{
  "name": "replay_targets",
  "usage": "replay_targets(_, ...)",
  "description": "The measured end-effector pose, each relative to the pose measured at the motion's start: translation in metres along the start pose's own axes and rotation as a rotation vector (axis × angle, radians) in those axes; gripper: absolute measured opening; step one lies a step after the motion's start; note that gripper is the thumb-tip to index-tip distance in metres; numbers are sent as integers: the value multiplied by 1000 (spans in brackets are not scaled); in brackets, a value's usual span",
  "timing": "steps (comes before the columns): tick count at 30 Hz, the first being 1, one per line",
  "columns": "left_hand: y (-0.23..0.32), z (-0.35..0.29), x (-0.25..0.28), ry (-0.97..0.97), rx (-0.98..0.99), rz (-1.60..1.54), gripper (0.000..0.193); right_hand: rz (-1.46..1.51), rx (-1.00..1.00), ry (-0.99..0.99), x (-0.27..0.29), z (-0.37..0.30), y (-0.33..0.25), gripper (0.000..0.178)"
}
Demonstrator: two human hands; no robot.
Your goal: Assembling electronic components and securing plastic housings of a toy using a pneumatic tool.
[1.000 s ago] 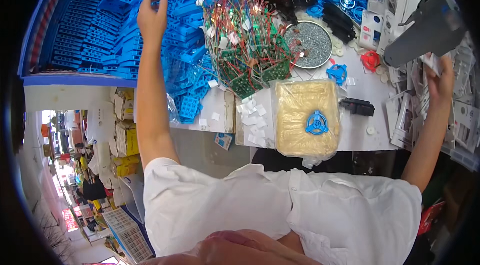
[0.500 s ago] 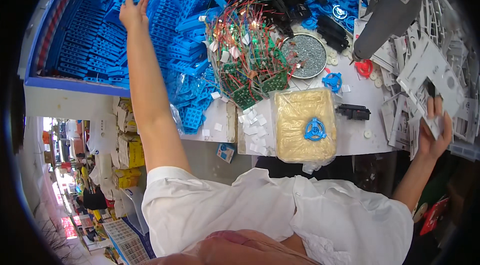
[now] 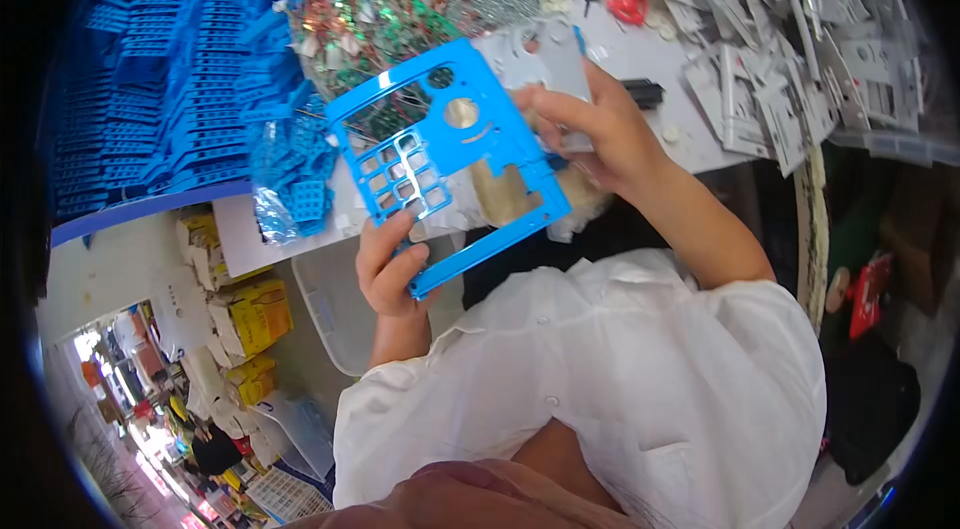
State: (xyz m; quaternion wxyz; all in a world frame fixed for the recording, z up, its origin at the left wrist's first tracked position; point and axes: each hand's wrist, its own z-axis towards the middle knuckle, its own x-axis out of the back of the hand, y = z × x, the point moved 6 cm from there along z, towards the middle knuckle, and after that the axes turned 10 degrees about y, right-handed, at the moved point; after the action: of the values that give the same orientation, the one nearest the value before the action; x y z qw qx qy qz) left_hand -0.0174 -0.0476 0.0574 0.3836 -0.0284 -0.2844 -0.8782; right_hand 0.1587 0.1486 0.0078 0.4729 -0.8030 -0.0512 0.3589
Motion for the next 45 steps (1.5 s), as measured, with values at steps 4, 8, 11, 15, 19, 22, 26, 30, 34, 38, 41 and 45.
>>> replay_targets(4,-12,-14,10,251,313,-465,26,-42,217,94,2,3,-2,63)
replay_targets(8,-44,-7,-2,325,777,-1339,28,-321,521,-8,-11,-5,-19,78)
replay_targets(11,-65,-4,-41,262,1063,-1724,25,-602,832,-235,-40,-31,-35,77)
replay_targets(15,-103,-57,-57,296,1295,-865,35,-981,1349,-546,-82,-63,-41,67)
replay_targets(19,-82,-45,-85,276,1431,-1566,54,-1181,1307,-650,-91,-70,-26,52)
replay_targets(22,-64,-31,-94,291,1478,-1716,55,-1226,1164,-678,-85,-65,-28,47)
replay_targets(26,-66,-30,-102,240,1416,-1920,60,-1098,970,-402,-51,-48,-49,53)
replay_targets(30,-74,-24,-102,170,1370,-1591,58,-728,119,-122,-15,-28,-4,62)
replay_targets(34,-99,-29,-98,110,1207,-1292,50,-506,-5,-138,-13,-24,19,55)
replay_targets(38,-95,-12,-93,87,1260,-1214,52,-397,63,-103,-9,-12,17,42)
replay_targets(41,-91,-8,-93,259,1415,-1656,67,-372,144,-101,-7,-7,15,40)
replay_targets(45,-105,-38,-67,469,1538,-1906,89,-272,179,-41,-2,1,13,40)
